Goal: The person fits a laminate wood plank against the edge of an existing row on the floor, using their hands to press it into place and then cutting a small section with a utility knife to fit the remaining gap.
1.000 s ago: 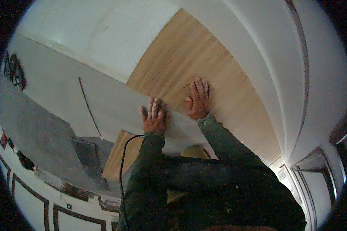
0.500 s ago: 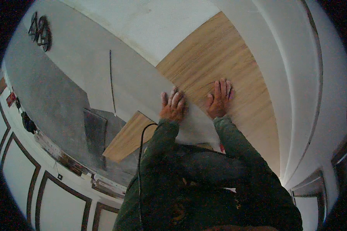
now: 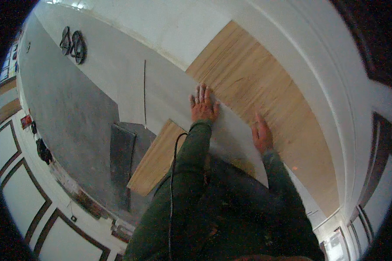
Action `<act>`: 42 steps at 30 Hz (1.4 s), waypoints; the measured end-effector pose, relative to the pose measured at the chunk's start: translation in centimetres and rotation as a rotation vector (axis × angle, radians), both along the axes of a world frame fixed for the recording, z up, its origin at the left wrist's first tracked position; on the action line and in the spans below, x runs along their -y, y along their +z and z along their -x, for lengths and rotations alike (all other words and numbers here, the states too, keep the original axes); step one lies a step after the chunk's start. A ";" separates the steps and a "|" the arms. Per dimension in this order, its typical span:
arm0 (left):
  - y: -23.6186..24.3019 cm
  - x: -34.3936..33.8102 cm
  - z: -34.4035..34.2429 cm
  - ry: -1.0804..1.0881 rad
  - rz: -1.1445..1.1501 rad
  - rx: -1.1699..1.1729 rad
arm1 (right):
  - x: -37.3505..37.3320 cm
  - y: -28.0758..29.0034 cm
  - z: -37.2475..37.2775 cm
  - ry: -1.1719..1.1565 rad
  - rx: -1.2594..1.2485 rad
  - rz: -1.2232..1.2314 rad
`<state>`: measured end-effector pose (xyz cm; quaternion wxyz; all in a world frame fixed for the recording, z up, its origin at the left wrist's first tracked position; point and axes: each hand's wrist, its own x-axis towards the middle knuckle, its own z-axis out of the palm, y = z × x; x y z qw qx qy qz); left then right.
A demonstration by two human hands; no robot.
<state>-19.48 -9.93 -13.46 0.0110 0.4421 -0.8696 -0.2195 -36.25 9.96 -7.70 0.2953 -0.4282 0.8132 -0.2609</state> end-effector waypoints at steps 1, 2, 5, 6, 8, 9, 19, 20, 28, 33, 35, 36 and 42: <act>-0.2 0.5 -1.9 0.055 0.012 0.067 | -2.4 1.7 -2.4 -0.052 0.092 -0.068; -0.7 0.6 -2.4 0.108 0.000 0.103 | -5.7 3.5 -3.9 -0.108 0.155 -0.157; -0.5 0.0 -0.2 0.054 -0.016 0.152 | -20.1 5.8 -6.2 -0.259 -0.154 -0.180; 0.5 -0.1 -0.6 0.131 -0.118 0.111 | -24.2 6.9 -7.6 -0.330 -0.161 -0.232; 0.8 1.1 -3.3 0.186 -0.342 0.008 | -35.7 5.9 -10.2 -0.352 -0.058 -0.472; -0.6 2.2 -9.0 0.271 -0.279 -0.001 | -38.8 4.7 -11.9 -0.325 0.009 -0.549; -0.3 -3.9 -33.5 0.400 -0.266 0.715 | -47.7 -6.1 -17.5 -0.360 0.141 -0.587; -1.6 -4.0 -32.8 0.367 -0.239 0.662 | -48.2 -6.9 -15.7 -0.355 0.092 -0.542; -0.6 -5.8 -33.7 0.549 -0.156 0.622 | -45.2 -2.0 -17.2 -0.468 0.017 -0.398; -0.4 -4.8 -35.2 0.580 -0.204 0.623 | -46.3 -0.9 -19.3 -0.471 0.021 -0.495; 0.2 -3.9 -36.4 0.584 -0.351 0.622 | -45.9 -1.5 -20.2 -0.442 0.030 -0.516; 0.4 -4.5 -35.7 0.579 -0.397 0.614 | -46.7 -1.1 -20.1 -0.440 0.022 -0.531; -2.3 -0.3 -41.4 0.447 -0.542 0.238 | -45.0 -0.8 -20.7 -0.408 0.036 -0.498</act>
